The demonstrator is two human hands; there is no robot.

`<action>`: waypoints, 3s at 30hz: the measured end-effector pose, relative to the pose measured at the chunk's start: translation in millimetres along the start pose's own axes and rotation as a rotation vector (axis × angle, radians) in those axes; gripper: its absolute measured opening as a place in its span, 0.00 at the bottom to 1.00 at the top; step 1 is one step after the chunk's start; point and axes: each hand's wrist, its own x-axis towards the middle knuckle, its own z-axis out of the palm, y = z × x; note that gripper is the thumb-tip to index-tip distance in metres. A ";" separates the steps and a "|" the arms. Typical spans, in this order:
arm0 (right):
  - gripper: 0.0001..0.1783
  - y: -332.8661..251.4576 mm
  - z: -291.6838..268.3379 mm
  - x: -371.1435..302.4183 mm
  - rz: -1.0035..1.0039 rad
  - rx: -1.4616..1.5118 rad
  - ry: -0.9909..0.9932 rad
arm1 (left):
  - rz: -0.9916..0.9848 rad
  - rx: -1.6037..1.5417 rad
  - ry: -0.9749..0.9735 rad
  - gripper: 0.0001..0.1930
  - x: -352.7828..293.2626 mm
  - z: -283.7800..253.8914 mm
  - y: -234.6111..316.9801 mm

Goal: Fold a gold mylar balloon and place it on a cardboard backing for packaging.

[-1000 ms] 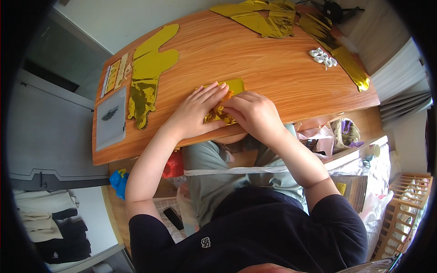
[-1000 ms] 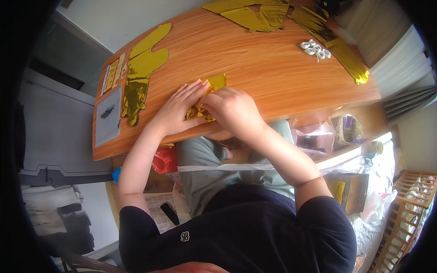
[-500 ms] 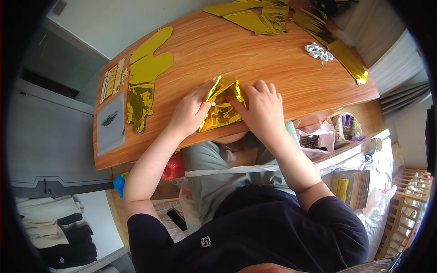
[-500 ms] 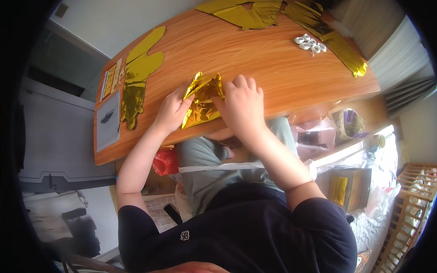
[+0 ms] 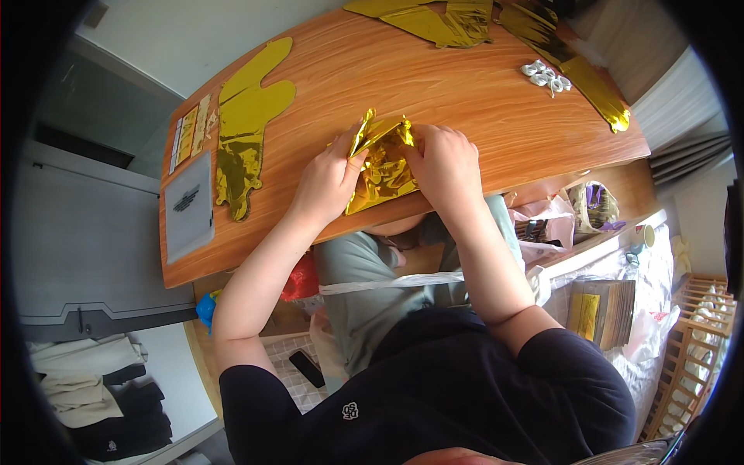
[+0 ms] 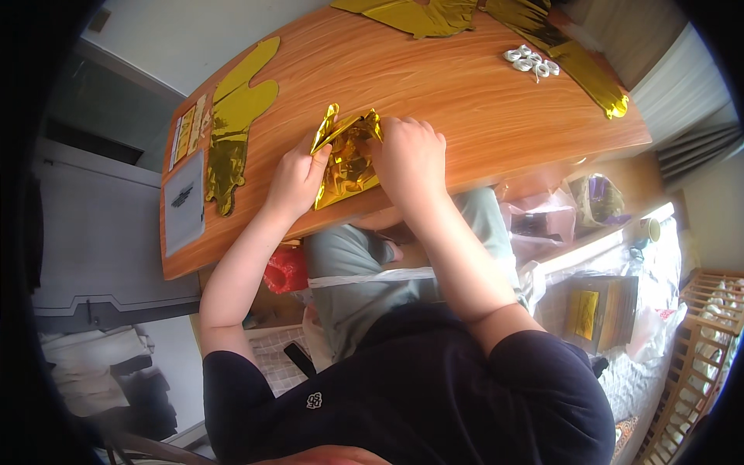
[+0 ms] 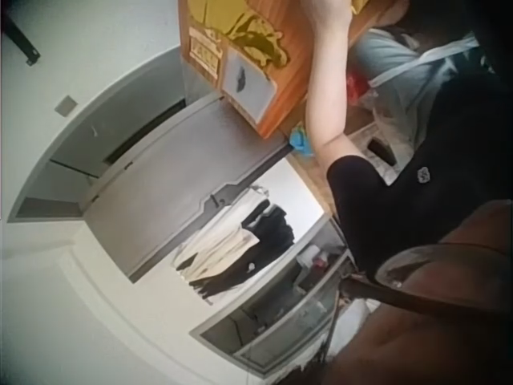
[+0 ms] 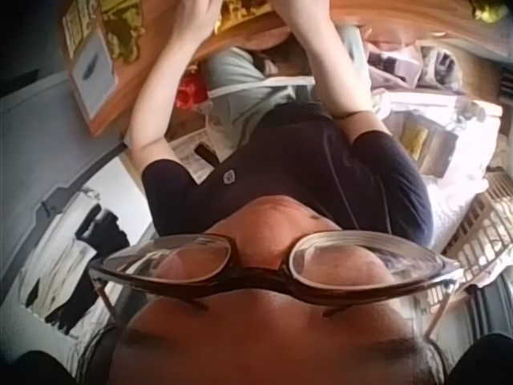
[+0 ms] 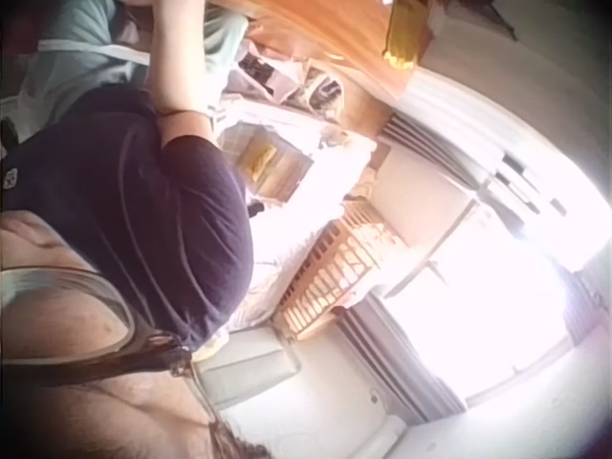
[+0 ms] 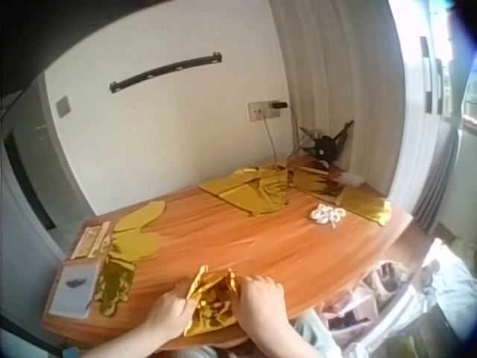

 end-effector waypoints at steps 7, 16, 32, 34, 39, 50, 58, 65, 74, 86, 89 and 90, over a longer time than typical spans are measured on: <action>0.14 -1.7 9.8 -1.5 -0.017 -0.051 0.095 | 0.029 0.005 0.037 0.23 -1.6 1.7 0.0; 0.08 -10.2 19.3 -5.3 -0.136 -0.122 0.138 | 0.136 0.110 0.029 0.23 -0.1 -2.9 0.9; 0.09 -6.5 -2.6 -8.5 -0.367 -0.102 -0.073 | 0.182 0.209 0.064 0.24 -0.2 4.7 -7.0; 0.11 5.5 -11.2 -11.1 -0.397 0.000 -0.083 | 0.192 0.199 0.058 0.24 0.1 4.0 -4.4; 0.19 6.6 -23.2 -33.3 -0.064 0.301 -0.090 | 0.186 0.188 0.042 0.25 0.1 1.8 -4.0; 0.17 12.0 -9.1 -32.3 -0.041 0.219 0.050 | 0.246 0.194 -0.040 0.30 2.4 -1.2 -2.6; 0.13 15.3 -11.9 -36.7 -0.306 0.065 0.152 | 0.260 0.269 -0.131 0.32 0.9 -1.7 0.1; 0.13 14.7 -27.9 -31.6 -0.391 0.021 -0.010 | 0.319 0.249 -0.152 0.32 3.6 -2.2 -3.7; 0.13 19.6 -33.2 -36.3 -0.355 0.117 -0.038 | 0.281 0.252 -0.209 0.27 3.9 -0.8 0.4; 0.09 21.3 -34.5 -34.6 -0.474 -0.093 -0.021 | 0.302 0.324 -0.156 0.25 2.2 3.9 2.1; 0.08 22.6 -36.5 -33.9 -0.505 -0.085 -0.040 | 0.367 0.353 -0.155 0.25 3.4 5.5 -0.2; 0.08 24.4 -36.8 -34.3 -0.460 -0.013 -0.051 | 0.372 0.345 -0.152 0.24 3.6 5.5 -2.3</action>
